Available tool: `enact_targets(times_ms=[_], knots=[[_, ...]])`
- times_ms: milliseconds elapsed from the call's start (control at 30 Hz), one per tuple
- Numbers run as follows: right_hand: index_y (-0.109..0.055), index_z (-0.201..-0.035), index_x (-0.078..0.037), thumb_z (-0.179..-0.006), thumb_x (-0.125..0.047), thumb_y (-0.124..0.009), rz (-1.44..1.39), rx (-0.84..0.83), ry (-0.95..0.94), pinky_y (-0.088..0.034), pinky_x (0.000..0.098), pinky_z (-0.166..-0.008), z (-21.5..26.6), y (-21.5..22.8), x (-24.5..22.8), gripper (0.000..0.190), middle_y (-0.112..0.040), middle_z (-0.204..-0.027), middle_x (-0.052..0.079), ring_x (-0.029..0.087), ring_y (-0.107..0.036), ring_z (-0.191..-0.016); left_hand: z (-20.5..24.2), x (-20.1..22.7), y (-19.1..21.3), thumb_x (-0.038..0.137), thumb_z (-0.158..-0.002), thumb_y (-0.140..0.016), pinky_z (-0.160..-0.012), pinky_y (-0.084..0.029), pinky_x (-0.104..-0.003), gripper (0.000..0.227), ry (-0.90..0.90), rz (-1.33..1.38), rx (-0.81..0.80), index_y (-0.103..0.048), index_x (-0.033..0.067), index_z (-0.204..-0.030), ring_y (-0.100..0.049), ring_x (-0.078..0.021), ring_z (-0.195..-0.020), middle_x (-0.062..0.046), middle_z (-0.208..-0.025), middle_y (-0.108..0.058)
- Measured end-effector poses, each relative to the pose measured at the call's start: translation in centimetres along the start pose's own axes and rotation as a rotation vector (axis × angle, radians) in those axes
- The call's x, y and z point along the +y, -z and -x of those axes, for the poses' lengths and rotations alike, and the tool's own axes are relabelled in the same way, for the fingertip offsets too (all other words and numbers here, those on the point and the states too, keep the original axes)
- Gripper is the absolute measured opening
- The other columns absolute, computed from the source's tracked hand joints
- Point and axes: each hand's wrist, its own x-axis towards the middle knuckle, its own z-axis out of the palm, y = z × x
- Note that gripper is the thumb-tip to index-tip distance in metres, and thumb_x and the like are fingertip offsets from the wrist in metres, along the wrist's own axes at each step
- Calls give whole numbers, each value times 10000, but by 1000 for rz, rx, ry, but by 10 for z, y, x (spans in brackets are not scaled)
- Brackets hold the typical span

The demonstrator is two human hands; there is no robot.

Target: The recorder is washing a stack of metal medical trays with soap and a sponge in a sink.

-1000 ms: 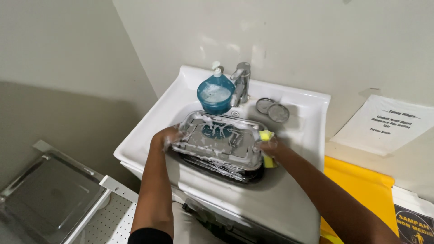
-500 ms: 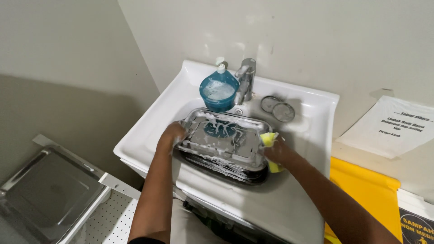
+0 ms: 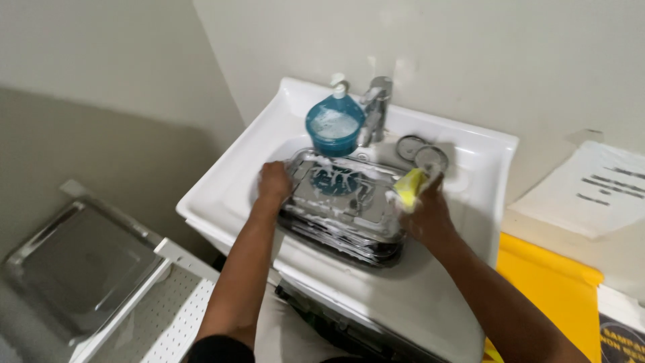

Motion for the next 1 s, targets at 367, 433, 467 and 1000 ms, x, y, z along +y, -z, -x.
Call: enact_targets(times_ms=[367, 433, 467, 1000], knots=[[-570, -1347, -50, -873, -364, -746, -34, -138, 55, -593, 417, -901, -10, 3, -6, 596, -668, -1202, 237, 342, -704, -991, 69, 69, -25, -6, -647, -737, -892, -496, -568, 330, -556, 183, 234, -726, 21, -975, -615, -464, -1015, -229, -1030, -674], [-562, -1379, -66, -883, -366, -741, -45, -179, 95, -603, 402, -890, -15, -4, -18, 607, -689, -1191, 216, 325, -717, -982, 103, 102, 9, -17, -592, -732, -814, -482, -570, 382, -583, 325, 153, -733, 7, -974, -610, -479, -950, -248, -959, -693], [-558, -1395, -75, -888, -367, -739, -50, -201, 114, -609, 394, -884, -17, -8, -25, 612, -699, -1185, 205, 317, -724, -977, 115, 115, 24, 89, -706, -723, -783, -502, -575, 324, -531, 282, 47, -707, 3, -1018, -618, -473, -946, -249, -972, -682], [-379, -1623, -131, -955, -506, -591, 127, -347, 150, -679, 383, -692, -23, 5, -52, 795, -713, -1251, 209, 263, -758, -811, 116, 96, 20, 299, -885, -621, -842, -563, -519, 239, -417, 130, -73, -756, 103, -861, -707, -381, -911, -173, -943, -744]])
